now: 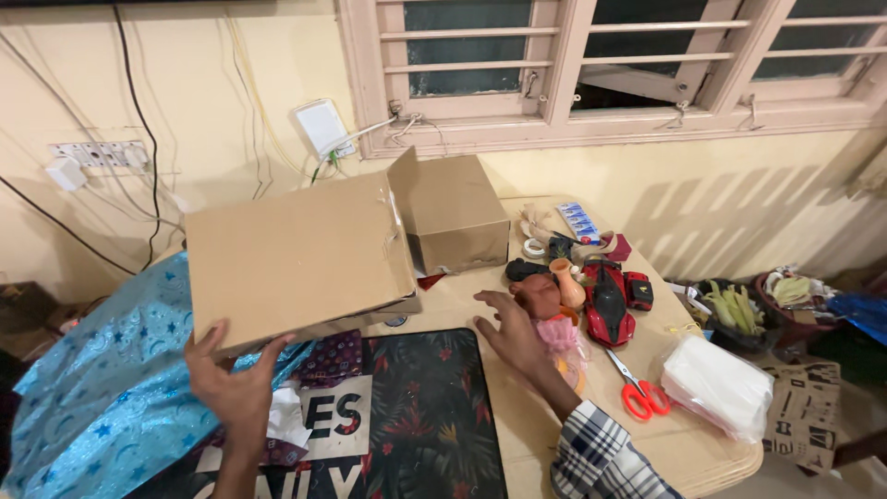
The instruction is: The person assembles a small cardboard box on a table. They fold the flaps, tuck the tabs, and press the edges to form the box shape. The person then picks up a larger cardboard box and places it on the table.
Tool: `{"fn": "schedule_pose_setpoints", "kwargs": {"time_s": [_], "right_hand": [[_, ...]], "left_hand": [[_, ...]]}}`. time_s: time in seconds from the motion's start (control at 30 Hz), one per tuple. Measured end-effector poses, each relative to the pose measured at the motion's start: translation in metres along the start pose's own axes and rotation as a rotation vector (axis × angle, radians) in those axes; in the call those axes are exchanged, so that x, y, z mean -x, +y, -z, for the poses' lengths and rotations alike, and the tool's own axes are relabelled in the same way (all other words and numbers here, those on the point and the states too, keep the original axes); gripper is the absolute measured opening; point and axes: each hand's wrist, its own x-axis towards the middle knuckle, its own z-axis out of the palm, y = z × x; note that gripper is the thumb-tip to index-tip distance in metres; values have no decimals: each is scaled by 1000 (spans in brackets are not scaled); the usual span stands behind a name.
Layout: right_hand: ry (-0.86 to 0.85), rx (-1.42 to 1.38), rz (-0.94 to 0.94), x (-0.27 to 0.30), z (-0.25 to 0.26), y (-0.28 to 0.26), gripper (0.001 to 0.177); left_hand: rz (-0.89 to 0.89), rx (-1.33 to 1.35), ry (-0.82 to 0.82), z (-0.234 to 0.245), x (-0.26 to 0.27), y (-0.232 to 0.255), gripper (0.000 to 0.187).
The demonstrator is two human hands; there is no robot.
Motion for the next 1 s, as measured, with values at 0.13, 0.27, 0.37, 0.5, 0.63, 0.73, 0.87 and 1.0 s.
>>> {"fn": "schedule_pose_setpoints", "kwargs": {"time_s": [0.13,0.27,0.37,0.5,0.63,0.73,0.87,1.0], "right_hand": [[-16,-34,-18,3,12,-27,39],[-27,-128,-4,17,26,-43,36],[-14,-175,51,30,40,-44,33],[168,-138,70,51,68,-29,28],[423,-3,-117,71,101,-3,16],[506,175,-297,82,120,17,18],[468,569,-186,88,131,38,58],[245,562,-397,85,131,38,73]], "left_hand": [[120,138,-7,-10,1,13,81],[109,71,-19,-18,7,23,83],[109,33,-36,-21,13,30,83],[153,176,-41,-24,19,38,81],[151,154,-59,-25,29,45,81],[126,147,-88,-27,37,48,81],[152,231,-99,-36,45,51,79],[150,236,-90,-43,47,54,80]]}}
